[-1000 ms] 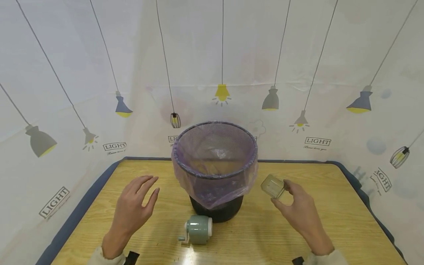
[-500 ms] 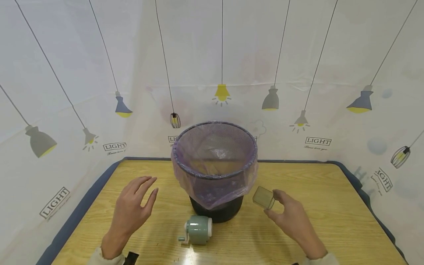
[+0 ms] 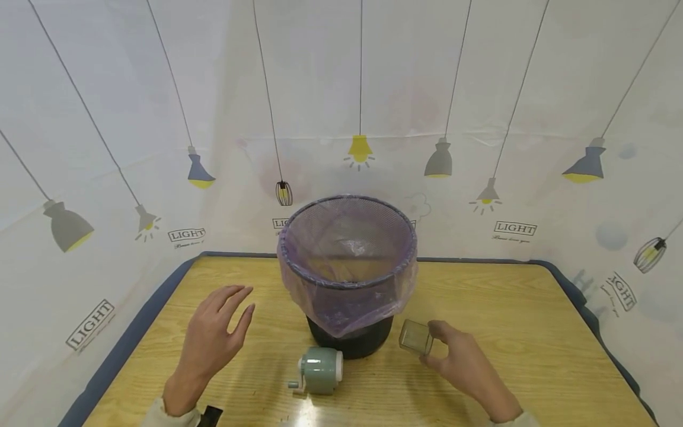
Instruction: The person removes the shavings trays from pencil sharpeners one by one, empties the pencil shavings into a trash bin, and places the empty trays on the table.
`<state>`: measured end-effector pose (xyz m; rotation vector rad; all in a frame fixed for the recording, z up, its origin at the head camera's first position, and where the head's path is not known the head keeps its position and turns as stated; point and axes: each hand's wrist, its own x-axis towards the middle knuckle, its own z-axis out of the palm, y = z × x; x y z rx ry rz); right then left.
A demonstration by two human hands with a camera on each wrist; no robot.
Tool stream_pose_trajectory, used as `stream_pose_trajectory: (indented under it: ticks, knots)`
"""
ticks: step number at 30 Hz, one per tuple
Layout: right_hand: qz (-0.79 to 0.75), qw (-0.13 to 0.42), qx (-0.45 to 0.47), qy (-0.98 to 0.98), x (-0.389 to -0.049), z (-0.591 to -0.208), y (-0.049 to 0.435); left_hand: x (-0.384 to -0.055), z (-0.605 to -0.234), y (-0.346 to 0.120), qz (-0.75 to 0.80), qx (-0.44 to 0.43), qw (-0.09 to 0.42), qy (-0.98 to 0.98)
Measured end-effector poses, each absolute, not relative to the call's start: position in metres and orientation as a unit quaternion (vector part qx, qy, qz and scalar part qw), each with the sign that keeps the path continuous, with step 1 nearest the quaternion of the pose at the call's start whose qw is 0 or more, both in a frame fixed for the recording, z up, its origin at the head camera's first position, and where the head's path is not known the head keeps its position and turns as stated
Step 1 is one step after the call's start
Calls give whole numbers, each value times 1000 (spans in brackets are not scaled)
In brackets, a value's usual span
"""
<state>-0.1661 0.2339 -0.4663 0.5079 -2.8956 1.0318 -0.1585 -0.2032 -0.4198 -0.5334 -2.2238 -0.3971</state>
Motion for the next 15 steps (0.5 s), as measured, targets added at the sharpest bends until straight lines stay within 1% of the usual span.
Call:
stream_pose_trajectory:
  ticks: [6,12,15]
  knots:
    - [333,-6,180,-926,-167,-475,232,-158,-421,-205,-157,-211,396,-880]
    - [347,-57,177,-919,-168,-481,230,-159,-424,-206,-151,-209,397,-881]
    - [349,-73,188,-915,-168,-485,230,-160,-426,-207,-148,-208,399,-881]
